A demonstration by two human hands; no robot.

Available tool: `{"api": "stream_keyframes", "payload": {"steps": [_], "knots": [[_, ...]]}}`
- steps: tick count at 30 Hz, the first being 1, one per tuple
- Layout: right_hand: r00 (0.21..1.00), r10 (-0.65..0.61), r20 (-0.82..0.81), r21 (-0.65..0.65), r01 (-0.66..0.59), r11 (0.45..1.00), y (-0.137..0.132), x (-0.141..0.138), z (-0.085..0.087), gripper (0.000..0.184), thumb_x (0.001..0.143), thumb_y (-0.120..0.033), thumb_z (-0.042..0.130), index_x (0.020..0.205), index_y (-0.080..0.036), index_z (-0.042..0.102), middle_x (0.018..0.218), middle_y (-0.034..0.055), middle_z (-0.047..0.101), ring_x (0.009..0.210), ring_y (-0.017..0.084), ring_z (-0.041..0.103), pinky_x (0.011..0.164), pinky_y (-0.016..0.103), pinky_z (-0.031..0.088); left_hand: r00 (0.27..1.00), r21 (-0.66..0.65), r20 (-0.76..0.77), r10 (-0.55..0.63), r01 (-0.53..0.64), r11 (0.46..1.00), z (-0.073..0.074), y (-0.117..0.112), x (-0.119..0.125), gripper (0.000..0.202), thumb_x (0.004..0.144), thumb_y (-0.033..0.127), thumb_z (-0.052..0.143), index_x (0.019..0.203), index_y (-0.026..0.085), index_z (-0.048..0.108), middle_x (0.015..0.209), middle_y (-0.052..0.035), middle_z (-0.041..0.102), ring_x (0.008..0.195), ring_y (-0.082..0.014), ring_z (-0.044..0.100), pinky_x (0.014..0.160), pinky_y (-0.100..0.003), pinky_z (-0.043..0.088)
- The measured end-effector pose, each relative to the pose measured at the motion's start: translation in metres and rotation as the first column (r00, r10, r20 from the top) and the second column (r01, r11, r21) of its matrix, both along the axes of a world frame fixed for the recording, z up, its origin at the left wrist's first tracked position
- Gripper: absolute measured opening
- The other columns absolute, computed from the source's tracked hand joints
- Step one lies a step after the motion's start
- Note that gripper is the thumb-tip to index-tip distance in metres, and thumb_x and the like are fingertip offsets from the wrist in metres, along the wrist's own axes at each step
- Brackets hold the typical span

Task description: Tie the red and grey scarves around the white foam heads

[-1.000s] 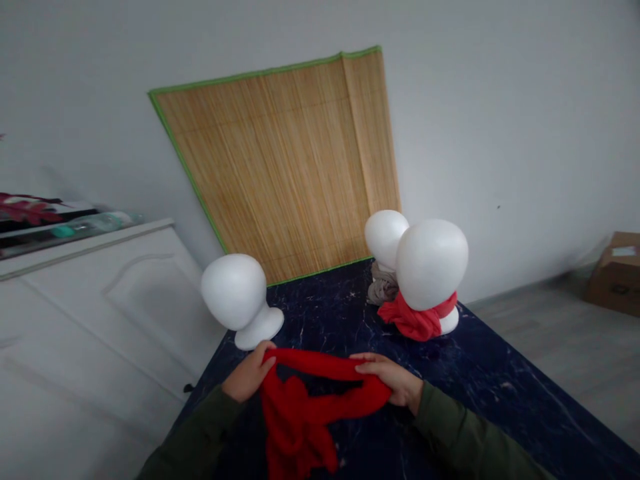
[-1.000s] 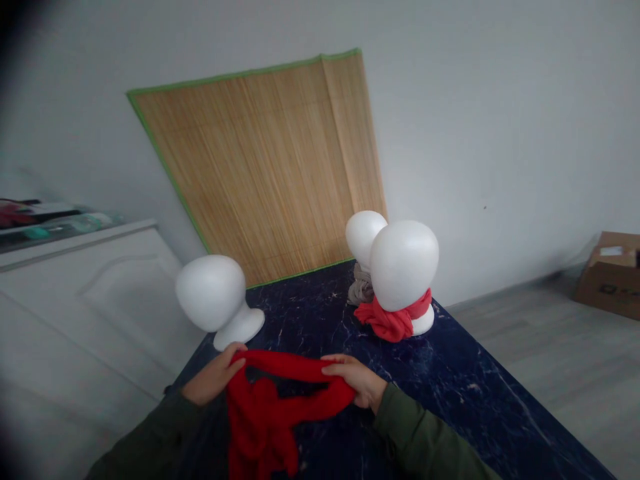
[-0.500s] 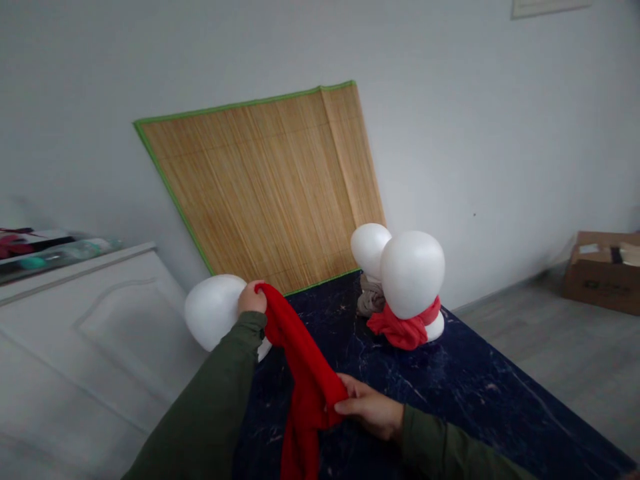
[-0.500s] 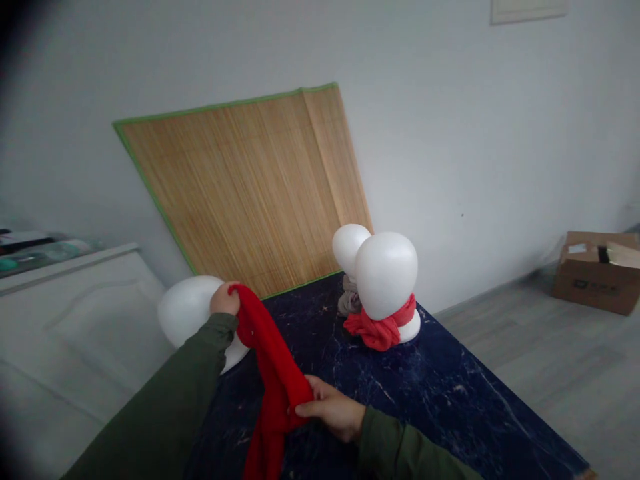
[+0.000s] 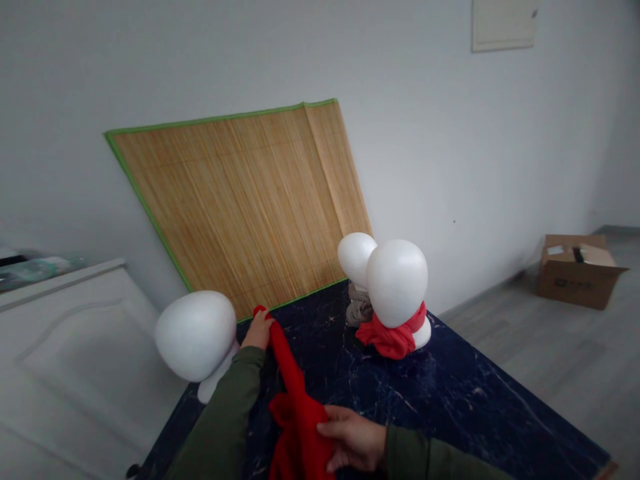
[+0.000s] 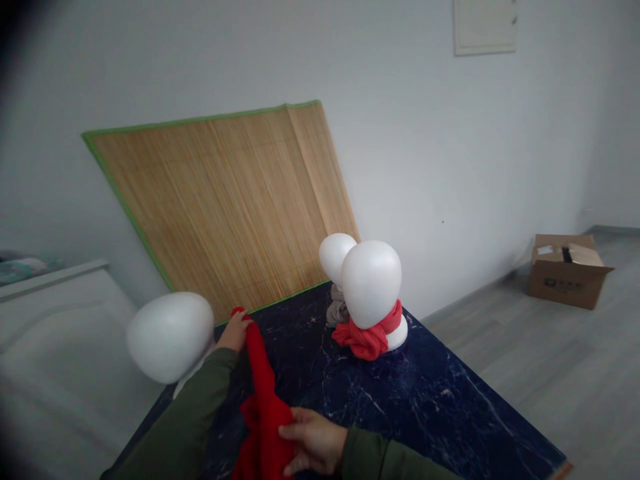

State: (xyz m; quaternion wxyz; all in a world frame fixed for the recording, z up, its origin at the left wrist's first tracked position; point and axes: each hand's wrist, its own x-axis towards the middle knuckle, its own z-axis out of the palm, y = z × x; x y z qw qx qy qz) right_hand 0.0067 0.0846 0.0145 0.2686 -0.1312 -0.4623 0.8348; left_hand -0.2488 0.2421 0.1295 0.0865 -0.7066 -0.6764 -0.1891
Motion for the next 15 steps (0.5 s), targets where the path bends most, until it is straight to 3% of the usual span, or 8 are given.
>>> {"api": "stream_keyframes", "payload": {"steps": [1, 2, 4, 6, 8, 10, 12, 15], "knots": [[0.993, -0.086, 0.085, 0.18, 0.07, 0.981, -0.003, 0.0, 0.0, 0.073, 0.067, -0.042, 0.067, 0.13, -0.018, 0.038, 0.116, 0.011, 0.054, 0.093, 0.023, 0.057, 0.065, 0.027, 0.049, 0.999, -0.039, -0.037, -0.011, 0.009, 0.999, -0.005, -0.001, 0.001, 0.031, 0.07, 0.011, 0.043, 0.086, 0.017, 0.069, 0.126, -0.012, 0.054, 0.127, -0.0297, 0.036, 0.105, -0.047, 0.027], [0.971, -0.179, 0.158, 0.381, 0.107, 0.918, -0.006, 0.001, 0.001, 0.073, 0.069, -0.038, 0.066, 0.133, -0.019, 0.036, 0.124, 0.0115, 0.049, 0.104, 0.025, 0.053, 0.075, 0.032, 0.048, 0.997, -0.069, -0.072, -0.013, 0.008, 0.998, -0.01, -0.003, 0.004, 0.03, 0.069, 0.011, 0.045, 0.086, 0.017, 0.07, 0.127, -0.0128, 0.053, 0.128, -0.0327, 0.033, 0.105, -0.051, 0.025], [0.924, -0.315, 0.216, 0.726, 0.064, 0.685, -0.01, 0.002, 0.003, 0.062, 0.075, -0.032, 0.061, 0.132, -0.016, 0.04, 0.128, 0.0124, 0.046, 0.114, 0.027, 0.045, 0.093, 0.036, 0.039, 0.992, -0.099, -0.125, -0.002, -0.01, 0.995, -0.026, -0.009, 0.015, 0.034, 0.069, 0.013, 0.047, 0.095, 0.015, 0.068, 0.132, -0.0159, 0.047, 0.13, -0.0373, 0.028, 0.104, -0.057, 0.019], [0.922, -0.317, 0.221, 0.889, -0.057, 0.454, -0.011, 0.002, 0.004, 0.048, 0.08, -0.029, 0.056, 0.125, -0.014, 0.049, 0.12, 0.0125, 0.053, 0.111, 0.025, 0.048, 0.098, 0.034, 0.033, 0.988, -0.117, -0.153, -0.001, -0.017, 0.993, -0.046, -0.018, 0.029, 0.042, 0.074, 0.02, 0.045, 0.112, 0.012, 0.06, 0.137, -0.0186, 0.04, 0.131, -0.0374, 0.025, 0.104, -0.057, 0.017], [0.932, -0.296, 0.209, 0.941, -0.108, 0.322, -0.009, 0.003, 0.004, 0.039, 0.084, -0.028, 0.051, 0.121, -0.014, 0.052, 0.11, 0.0109, 0.059, 0.102, 0.022, 0.053, 0.095, 0.031, 0.035, 0.987, -0.167, -0.159, -0.022, -0.005, 0.986, -0.069, -0.029, 0.039, 0.048, 0.079, 0.028, 0.042, 0.122, 0.011, 0.052, 0.137, -0.0195, 0.039, 0.129, -0.0347, 0.03, 0.104, -0.052, 0.024], [0.929, -0.333, 0.163, 0.961, -0.074, 0.265, -0.007, 0.004, 0.005, 0.034, 0.087, -0.028, 0.047, 0.117, -0.013, 0.055, 0.104, 0.0102, 0.061, 0.097, 0.02, 0.055, 0.092, 0.029, 0.036, 0.988, -0.235, -0.15, -0.045, 0.008, 0.972, -0.088, -0.041, 0.04, 0.051, 0.08, 0.034, 0.041, 0.125, 0.01, 0.049, 0.135, -0.0204, 0.042, 0.126, -0.0327, 0.037, 0.102, -0.048, 0.031], [0.927, -0.358, 0.111, 0.973, -0.028, 0.228, -0.005, 0.006, 0.005, 0.03, 0.088, -0.028, 0.045, 0.109, -0.012, 0.059, 0.098, 0.0092, 0.063, 0.092, 0.019, 0.057, 0.09, 0.027, 0.037, 0.99, -0.277, -0.132, -0.055, 0.016, 0.961, -0.099, -0.05, 0.032, 0.053, 0.08, 0.034, 0.041, 0.125, 0.007, 0.048, 0.135, -0.0207, 0.042, 0.126, -0.03, 0.038, 0.103, -0.043, 0.032], [0.928, -0.366, 0.064, 0.978, 0.014, 0.206, -0.005, 0.011, 0.01, 0.025, 0.089, -0.027, 0.043, 0.098, -0.014, 0.061, 0.093, 0.0069, 0.063, 0.09, 0.017, 0.057, 0.086, 0.024, 0.038, 0.994, -0.275, -0.098, -0.047, 0.018, 0.961, -0.095, -0.057, 0.011, 0.052, 0.08, 0.031, 0.041, 0.125, 0.006, 0.048, 0.135, -0.0191, 0.042, 0.127, -0.0269, 0.037, 0.106, -0.037, 0.028]]}}
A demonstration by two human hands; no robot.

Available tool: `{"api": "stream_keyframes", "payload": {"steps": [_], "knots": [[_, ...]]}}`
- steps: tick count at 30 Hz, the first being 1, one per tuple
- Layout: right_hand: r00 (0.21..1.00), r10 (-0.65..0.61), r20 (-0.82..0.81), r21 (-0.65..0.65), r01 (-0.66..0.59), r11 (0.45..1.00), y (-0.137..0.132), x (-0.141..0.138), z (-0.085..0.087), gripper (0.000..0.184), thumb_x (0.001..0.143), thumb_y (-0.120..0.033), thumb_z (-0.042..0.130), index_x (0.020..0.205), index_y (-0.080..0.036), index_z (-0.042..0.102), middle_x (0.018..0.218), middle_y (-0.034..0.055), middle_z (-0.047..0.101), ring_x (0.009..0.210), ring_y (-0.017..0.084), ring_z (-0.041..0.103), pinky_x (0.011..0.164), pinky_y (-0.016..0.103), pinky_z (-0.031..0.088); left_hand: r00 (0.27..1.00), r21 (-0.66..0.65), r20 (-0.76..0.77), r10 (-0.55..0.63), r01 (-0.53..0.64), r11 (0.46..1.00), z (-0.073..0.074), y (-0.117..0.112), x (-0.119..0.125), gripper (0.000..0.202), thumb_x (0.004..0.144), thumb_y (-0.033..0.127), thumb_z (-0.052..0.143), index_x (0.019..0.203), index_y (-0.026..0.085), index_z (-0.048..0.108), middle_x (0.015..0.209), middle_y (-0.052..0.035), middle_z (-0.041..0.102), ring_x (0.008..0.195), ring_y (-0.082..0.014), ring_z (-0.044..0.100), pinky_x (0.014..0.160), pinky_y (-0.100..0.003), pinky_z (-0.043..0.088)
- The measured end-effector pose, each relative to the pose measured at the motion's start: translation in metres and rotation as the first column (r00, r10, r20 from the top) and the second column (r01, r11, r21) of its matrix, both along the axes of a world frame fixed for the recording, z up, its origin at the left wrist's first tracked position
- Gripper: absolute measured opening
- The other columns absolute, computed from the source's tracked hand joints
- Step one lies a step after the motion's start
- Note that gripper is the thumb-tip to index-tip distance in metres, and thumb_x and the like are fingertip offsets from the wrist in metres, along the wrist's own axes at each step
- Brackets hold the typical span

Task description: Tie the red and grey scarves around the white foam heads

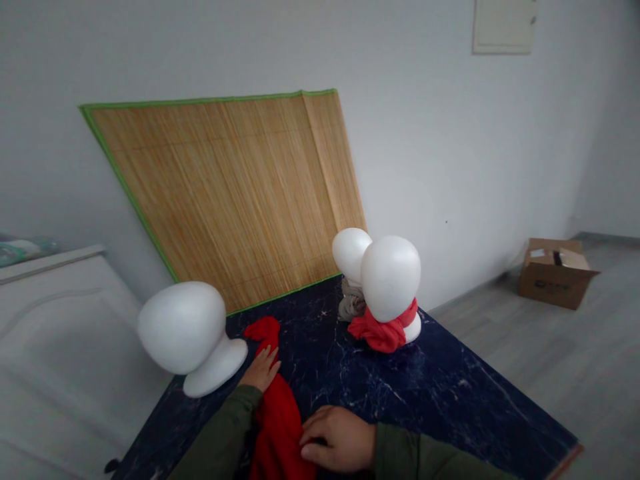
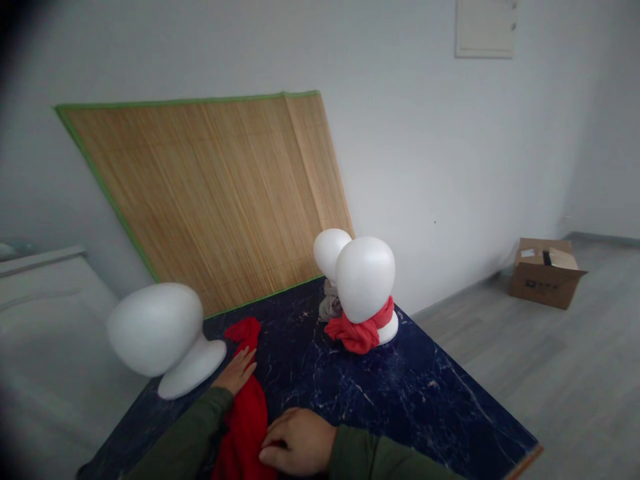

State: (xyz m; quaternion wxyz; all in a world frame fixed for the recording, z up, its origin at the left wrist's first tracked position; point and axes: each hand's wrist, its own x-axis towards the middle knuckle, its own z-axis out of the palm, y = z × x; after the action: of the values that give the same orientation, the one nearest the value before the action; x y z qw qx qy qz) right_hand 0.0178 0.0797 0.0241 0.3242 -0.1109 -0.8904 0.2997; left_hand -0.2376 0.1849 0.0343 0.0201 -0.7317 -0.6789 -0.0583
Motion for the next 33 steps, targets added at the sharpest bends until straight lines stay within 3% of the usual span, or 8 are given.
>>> {"api": "stream_keyframes", "payload": {"steps": [4, 7, 12, 15, 20, 23, 28, 33], "knots": [[0.98, -0.169, -0.106, 0.019, 0.172, 0.985, 0.0, 0.017, 0.021, 0.02, 0.088, -0.024, 0.041, 0.089, -0.017, 0.059, 0.085, 0.0044, 0.061, 0.082, 0.016, 0.055, 0.078, 0.025, 0.04, 0.997, 0.071, 0.067, -0.026, 0.021, 0.997, 0.023, -0.009, -0.001, 0.051, 0.078, 0.03, 0.045, 0.122, 0.004, 0.049, 0.135, -0.0213, 0.042, 0.126, -0.0311, 0.038, 0.108, -0.043, 0.023], [0.808, -0.488, -0.33, -0.008, 0.515, 0.857, 0.011, 0.047, 0.038, 0.018, 0.087, -0.025, 0.04, 0.077, -0.018, 0.053, 0.075, 0.0038, 0.054, 0.074, 0.017, 0.05, 0.07, 0.027, 0.039, 0.983, 0.1, 0.147, -0.106, 0.091, 0.991, 0.038, -0.022, 0.032, 0.044, 0.081, 0.034, 0.041, 0.114, 0.008, 0.055, 0.126, -0.019, 0.051, 0.12, -0.0296, 0.045, 0.105, -0.043, 0.027], [-0.073, -0.845, -0.53, -0.455, 0.865, 0.21, 0.061, 0.128, 0.035, 0.027, 0.087, -0.036, 0.033, 0.093, -0.016, 0.049, 0.09, 0.0095, 0.05, 0.085, 0.022, 0.048, 0.078, 0.035, 0.039, 0.911, 0.1, 0.312, -0.27, 0.251, 0.963, 0.046, -0.039, 0.126, 0.04, 0.081, 0.04, 0.044, 0.108, 0.015, 0.059, 0.111, -0.0127, 0.062, 0.106, -0.0243, 0.056, 0.096, -0.036, 0.04], [-0.206, -0.922, -0.328, -0.534, 0.845, 0.001, 0.096, 0.171, 0.017, 0.052, 0.082, -0.044, 0.027, 0.113, -0.007, 0.046, 0.112, 0.0192, 0.046, 0.11, 0.028, 0.04, 0.095, 0.042, 0.03, 0.855, 0.112, 0.397, -0.334, 0.316, 0.942, 0.042, -0.036, 0.188, 0.056, 0.073, 0.041, 0.055, 0.121, 0.012, 0.05, 0.122, -0.0154, 0.055, 0.115, -0.0262, 0.049, 0.102, -0.036, 0.035], [0.001, -0.99, -0.141, -0.54, 0.838, 0.077, 0.127, 0.195, -0.007, 0.072, 0.079, -0.053, 0.02, 0.119, 0.0, 0.046, 0.124, 0.0256, 0.044, 0.12, 0.032, 0.036, 0.101, 0.047, 0.022, 0.822, 0.135, 0.514, -0.246, 0.206, 0.969, 0.022, -0.023, 0.276, 0.108, 0.052, 0.046, 0.074, 0.134, 0.0, 0.022, 0.14, -0.0314, 0.02, 0.132, -0.04, 0.019, 0.107, -0.047, 0.021], [0.135, -0.988, -0.071, -0.548, 0.823, 0.152, 0.13, 0.189, -0.012, 0.07, 0.079, -0.059, 0.02, 0.118, -0.011, 0.052, 0.122, 0.0179, 0.05, 0.119, 0.031, 0.039, 0.103, 0.053, 0.012, 0.799, 0.135, 0.589, -0.122, 0.052, 0.989, 0.011, -0.017, 0.303, 0.101, 0.052, 0.035, 0.075, 0.131, 0.001, 0.021, 0.14, -0.0335, 0.012, 0.133, -0.0427, 0.01, 0.108, -0.051, 0.013], [0.207, -0.976, -0.068, -0.592, 0.779, 0.206, 0.129, 0.184, -0.01, 0.07, 0.081, -0.062, 0.019, 0.114, -0.012, 0.056, 0.119, 0.0158, 0.052, 0.118, 0.03, 0.04, 0.103, 0.049, 0.015, 0.714, 0.148, 0.688, -0.13, 0.038, 0.988, 0.01, -0.01, 0.305, 0.049, 0.069, 0.008, 0.047, 0.116, 0.012, 0.037, 0.133, -0.0233, 0.035, 0.129, -0.0299, 0.03, 0.107, -0.045, 0.021], [0.268, -0.951, -0.156, -0.703, 0.646, 0.298, 0.125, 0.184, 0.002, 0.074, 0.079, -0.066, 0.023, 0.109, -0.007, 0.055, 0.116, 0.0177, 0.054, 0.113, 0.029, 0.044, 0.097, 0.04, 0.031, 0.563, 0.165, 0.799, -0.21, 0.13, 0.978, 0.021, -0.034, 0.29, 0.036, 0.068, 0.01, 0.038, 0.103, 0.018, 0.047, 0.107, -0.011, 0.06, 0.104, -0.0206, 0.054, 0.095, -0.035, 0.04]]}}
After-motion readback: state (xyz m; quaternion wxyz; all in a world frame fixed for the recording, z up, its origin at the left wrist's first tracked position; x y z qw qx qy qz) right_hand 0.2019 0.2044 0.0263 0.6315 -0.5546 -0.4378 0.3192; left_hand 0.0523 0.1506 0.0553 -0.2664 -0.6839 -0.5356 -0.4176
